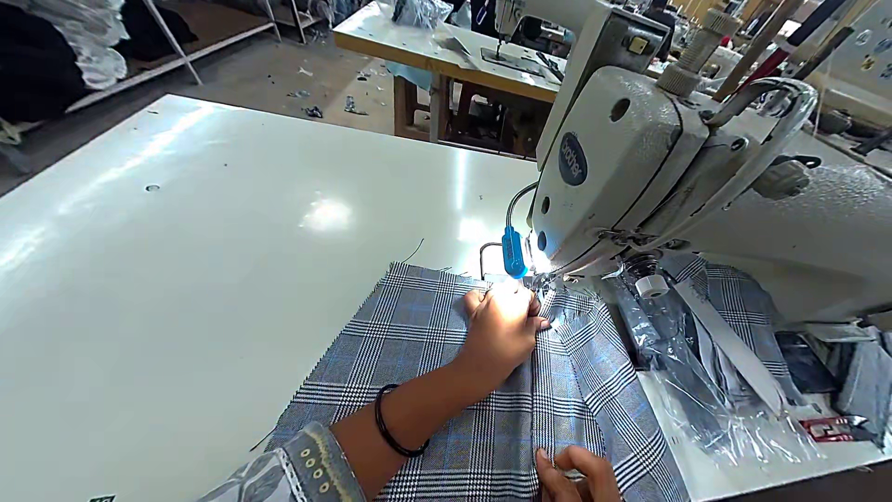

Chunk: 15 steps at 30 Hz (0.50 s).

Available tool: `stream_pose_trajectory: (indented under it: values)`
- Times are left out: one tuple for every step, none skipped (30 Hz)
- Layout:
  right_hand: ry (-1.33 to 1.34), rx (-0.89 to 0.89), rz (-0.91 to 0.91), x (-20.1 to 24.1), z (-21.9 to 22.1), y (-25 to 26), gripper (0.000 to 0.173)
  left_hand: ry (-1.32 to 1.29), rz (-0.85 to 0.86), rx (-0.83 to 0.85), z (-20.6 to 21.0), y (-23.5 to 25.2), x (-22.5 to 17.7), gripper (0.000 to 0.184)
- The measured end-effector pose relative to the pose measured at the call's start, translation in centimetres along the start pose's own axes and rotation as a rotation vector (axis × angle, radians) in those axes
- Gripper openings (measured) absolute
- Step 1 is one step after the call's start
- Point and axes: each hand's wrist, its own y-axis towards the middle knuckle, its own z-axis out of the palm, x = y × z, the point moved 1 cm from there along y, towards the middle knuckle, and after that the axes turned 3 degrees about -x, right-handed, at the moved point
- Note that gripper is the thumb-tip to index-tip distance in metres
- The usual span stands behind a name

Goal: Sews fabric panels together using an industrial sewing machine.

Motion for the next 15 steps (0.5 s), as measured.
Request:
stream_pose_trajectory:
  values:
    - [-0.001,0.017,-0.021,-0.1,0.0,0.0,0.020,-0.001,-0.001,-0.001,0.0,0.0,0.0,0.015]
    - [0.000,0.041,-0.043,-0.1,-0.1,0.1,0.020,0.000,-0.001,0.003,0.0,0.0,0.0,0.015]
    - [0.007,0.062,-0.064,-0.2,-0.1,0.2,0.020,0.005,-0.001,0.009,0.0,0.0,0.0,0.016]
    - [0.027,0.071,-0.079,-0.4,-0.2,0.4,0.019,0.011,-0.002,0.022,-0.1,0.0,0.0,0.016]
    - [0.056,0.074,-0.085,-0.6,-0.3,0.6,0.018,0.014,-0.004,0.040,-0.3,0.0,-0.1,0.017]
    - [0.079,0.071,-0.082,-0.7,-0.4,0.9,0.017,0.018,0.001,0.045,-0.4,0.0,-0.1,0.017]
    - [0.086,0.060,-0.078,-0.7,-0.5,1.2,0.017,0.025,0.010,0.045,-0.5,-0.1,0.0,0.017]
    - [0.071,0.038,-0.079,-0.8,-0.4,1.5,0.018,0.032,0.025,0.035,-0.5,-0.2,0.0,0.017]
    - [0.042,0.019,-0.078,-0.9,-0.3,1.8,0.022,0.038,0.027,0.028,-0.4,-0.2,0.0,0.017]
    - [0.012,0.012,-0.066,-1.0,-0.1,2.2,0.027,0.040,0.005,0.035,-0.4,0.0,-0.1,0.017]
    - [-0.009,0.022,-0.046,-1.0,0.1,2.5,0.031,0.041,-0.013,0.044,-0.4,0.0,-0.2,0.017]
    - [-0.030,0.029,-0.030,-1.1,0.4,2.7,0.034,0.041,-0.018,0.045,-0.4,0.1,-0.2,0.017]
    - [-0.048,0.028,-0.027,-1.1,0.7,2.8,0.035,0.041,-0.012,0.039,-0.4,0.1,-0.2,0.016]
    - [-0.058,0.024,-0.030,-1.1,0.9,3.0,0.035,0.039,0.005,0.021,-0.3,0.0,-0.1,0.016]
    - [-0.058,0.025,-0.037,-1.2,0.9,3.1,0.034,0.037,0.009,0.014,-0.3,0.0,-0.1,0.016]
